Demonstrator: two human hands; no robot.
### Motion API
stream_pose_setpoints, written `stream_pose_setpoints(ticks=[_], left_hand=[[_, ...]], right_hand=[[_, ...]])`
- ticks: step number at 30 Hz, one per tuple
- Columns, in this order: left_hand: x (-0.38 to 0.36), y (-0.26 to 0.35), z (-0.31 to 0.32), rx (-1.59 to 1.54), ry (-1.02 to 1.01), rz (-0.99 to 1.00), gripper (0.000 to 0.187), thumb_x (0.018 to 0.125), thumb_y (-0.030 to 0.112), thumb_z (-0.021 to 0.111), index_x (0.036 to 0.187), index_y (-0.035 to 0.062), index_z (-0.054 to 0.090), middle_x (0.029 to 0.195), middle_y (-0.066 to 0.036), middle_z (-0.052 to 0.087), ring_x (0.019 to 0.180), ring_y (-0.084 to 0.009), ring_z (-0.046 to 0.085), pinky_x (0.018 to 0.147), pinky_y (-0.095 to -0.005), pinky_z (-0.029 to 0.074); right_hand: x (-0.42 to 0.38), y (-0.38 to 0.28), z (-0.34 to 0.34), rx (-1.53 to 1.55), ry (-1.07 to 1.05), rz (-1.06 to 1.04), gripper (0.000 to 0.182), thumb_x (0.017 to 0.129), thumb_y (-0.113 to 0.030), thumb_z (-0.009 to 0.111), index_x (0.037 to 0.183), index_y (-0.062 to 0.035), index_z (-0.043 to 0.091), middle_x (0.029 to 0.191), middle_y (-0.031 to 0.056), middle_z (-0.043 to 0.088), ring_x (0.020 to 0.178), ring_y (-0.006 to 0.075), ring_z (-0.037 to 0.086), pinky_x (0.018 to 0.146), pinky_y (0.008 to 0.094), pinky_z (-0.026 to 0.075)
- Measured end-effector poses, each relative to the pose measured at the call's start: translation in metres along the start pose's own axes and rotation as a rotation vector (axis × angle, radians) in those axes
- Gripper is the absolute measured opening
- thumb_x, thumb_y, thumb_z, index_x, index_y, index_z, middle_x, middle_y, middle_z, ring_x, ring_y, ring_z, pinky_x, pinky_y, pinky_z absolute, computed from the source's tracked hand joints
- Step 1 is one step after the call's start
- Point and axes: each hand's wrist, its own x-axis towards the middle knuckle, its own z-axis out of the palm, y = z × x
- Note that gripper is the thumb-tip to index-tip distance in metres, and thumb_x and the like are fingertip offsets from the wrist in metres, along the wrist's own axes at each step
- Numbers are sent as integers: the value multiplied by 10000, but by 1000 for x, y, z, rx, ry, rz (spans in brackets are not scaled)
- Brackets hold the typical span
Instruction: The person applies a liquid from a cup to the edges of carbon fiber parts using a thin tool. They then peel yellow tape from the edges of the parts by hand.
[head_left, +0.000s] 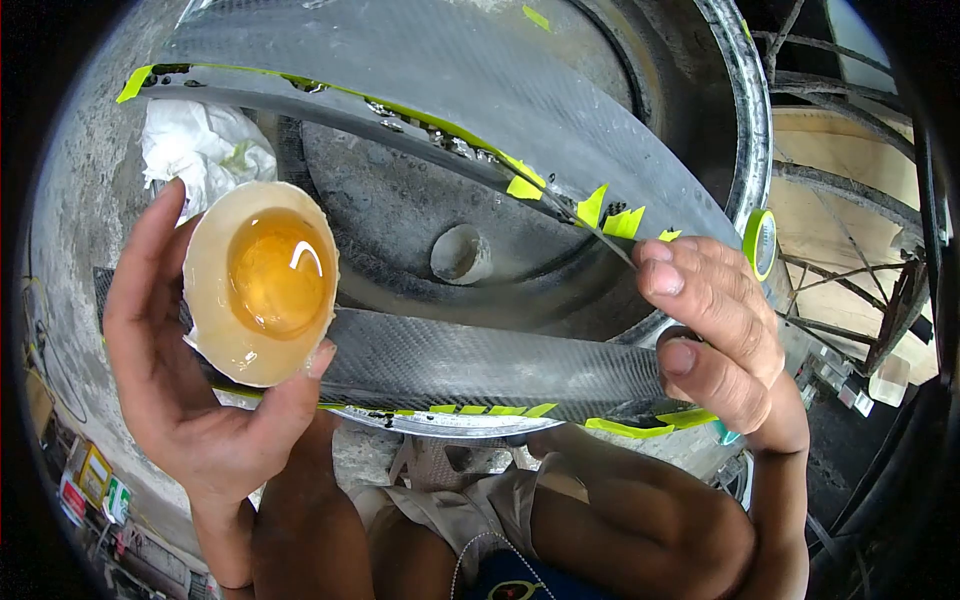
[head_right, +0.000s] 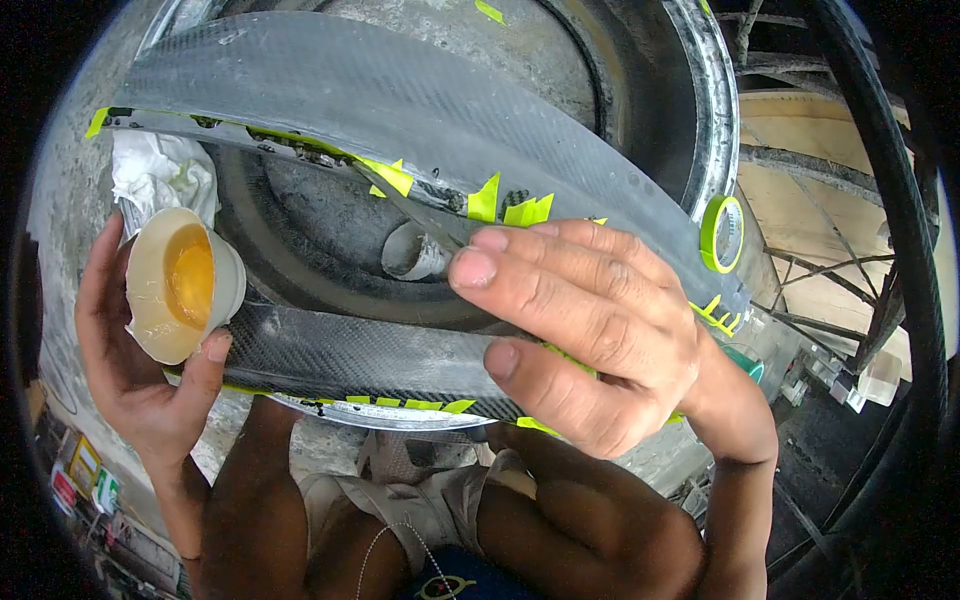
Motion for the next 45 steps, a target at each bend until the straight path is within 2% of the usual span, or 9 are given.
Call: stream_pose_setpoints(ticks=[9,16,19,22,23,27,31,38,45], left_hand=[[-1,0,0,-16,0,-5,884,781,125,830,1491,-71,341,1490,-224,447,1310,-288,524,1076,-389,464],[-4,1,-7,63,9,21,877,787,154,837,1487,-67,356,1539,-208,413,1322,-287,514,1094,-398,440],[-7,0,-9,79,72,-35,924,720,70,831,1490,-82,343,1407,-235,504,1246,-293,569,1046,-378,481],[-10,1,-9,48,93,-72,925,737,82,828,1501,-76,332,1409,-229,500,1255,-293,560,1047,-379,478],[-14,-2,-10,56,81,-45,855,819,188,821,1495,-63,362,1521,-191,430,1340,-284,491,1100,-396,424],[-15,0,-8,84,90,-35,848,823,178,813,1498,-62,359,1518,-193,431,1341,-279,489,1106,-399,416],[-14,-2,-9,93,112,-50,921,776,144,831,1516,-59,321,1411,-213,501,1283,-279,528,1055,-384,465],[-13,-2,-4,60,119,-58,921,786,160,838,1519,-58,323,1386,-200,527,1271,-271,537,1058,-379,453],[-9,2,2,56,96,-57,926,777,157,851,1513,-57,332,1387,-195,532,1265,-266,542,1067,-383,445]], right_hand=[[3,0,15,-25,91,-156,365,891,-66,629,1219,-39,470,1264,291,599,1075,455,662,883,585,535],[-6,-4,-9,45,246,-86,392,997,-182,605,1345,-62,472,1269,209,618,1077,412,670,868,546,543],[-11,-5,-36,127,117,129,337,1060,-176,495,1376,-86,424,1283,331,568,1162,398,633,953,496,559],[-25,4,-37,284,233,222,314,1068,-202,485,1354,-104,398,1308,329,558,1220,389,604,1015,528,510],[-29,6,-39,325,245,242,319,1074,-231,476,1354,-103,393,1305,322,562,1248,377,585,1027,512,497],[-47,3,-30,487,402,382,308,1074,-214,464,1342,-78,395,1281,326,559,1217,346,568,940,475,540],[-55,-5,-21,492,451,579,268,1061,-224,493,1242,-42,416,1153,283,644,1116,325,632,1057,463,433],[-70,-10,10,609,488,618,224,1053,-144,503,1236,-51,412,1261,263,615,1183,302,620,1060,436,448],[-74,-13,35,1188,702,841,200,1046,-92,484,1230,-55,415,1385,277,528,1232,329,608,1075,434,488]])
